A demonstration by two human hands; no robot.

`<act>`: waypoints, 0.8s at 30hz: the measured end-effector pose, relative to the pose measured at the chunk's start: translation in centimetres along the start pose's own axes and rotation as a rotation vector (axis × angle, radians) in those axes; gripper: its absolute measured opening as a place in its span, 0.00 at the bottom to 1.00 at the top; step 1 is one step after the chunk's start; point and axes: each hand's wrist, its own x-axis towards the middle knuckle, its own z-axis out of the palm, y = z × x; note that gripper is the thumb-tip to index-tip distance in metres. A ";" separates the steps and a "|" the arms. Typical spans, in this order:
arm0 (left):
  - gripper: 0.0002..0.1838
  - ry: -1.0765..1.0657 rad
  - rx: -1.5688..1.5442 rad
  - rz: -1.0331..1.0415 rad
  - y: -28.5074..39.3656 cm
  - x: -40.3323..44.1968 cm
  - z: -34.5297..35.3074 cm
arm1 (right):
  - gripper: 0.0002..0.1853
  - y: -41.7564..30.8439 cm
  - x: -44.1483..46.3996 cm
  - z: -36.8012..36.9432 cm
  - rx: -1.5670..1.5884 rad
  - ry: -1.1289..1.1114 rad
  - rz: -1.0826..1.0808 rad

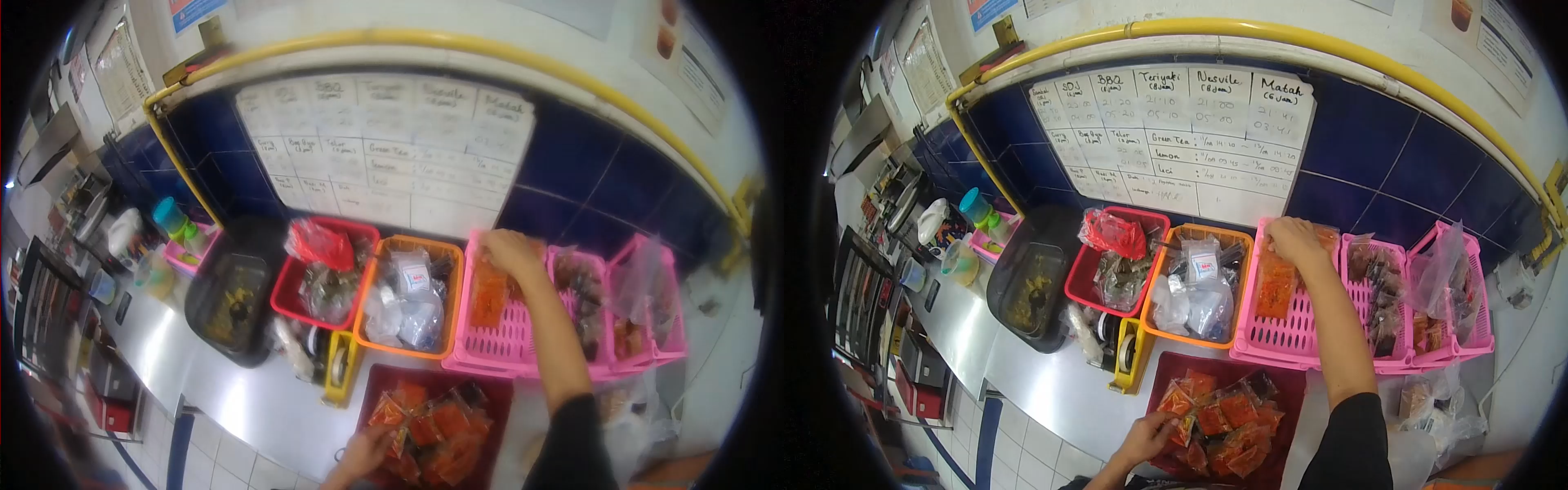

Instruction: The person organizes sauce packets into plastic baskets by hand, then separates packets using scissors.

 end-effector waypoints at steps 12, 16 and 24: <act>0.13 0.023 0.065 0.018 -1.4 0.0 -1.3 | 0.12 2.1 -0.9 -0.3 0.023 -0.006 0.155; 0.12 0.033 0.145 -0.016 -0.5 -1.2 -1.6 | 0.12 3.0 -1.2 0.0 0.101 0.185 0.132; 0.22 -0.171 0.837 0.012 -7.1 -6.9 -0.6 | 0.13 -9.2 -25.6 8.2 0.760 0.829 0.298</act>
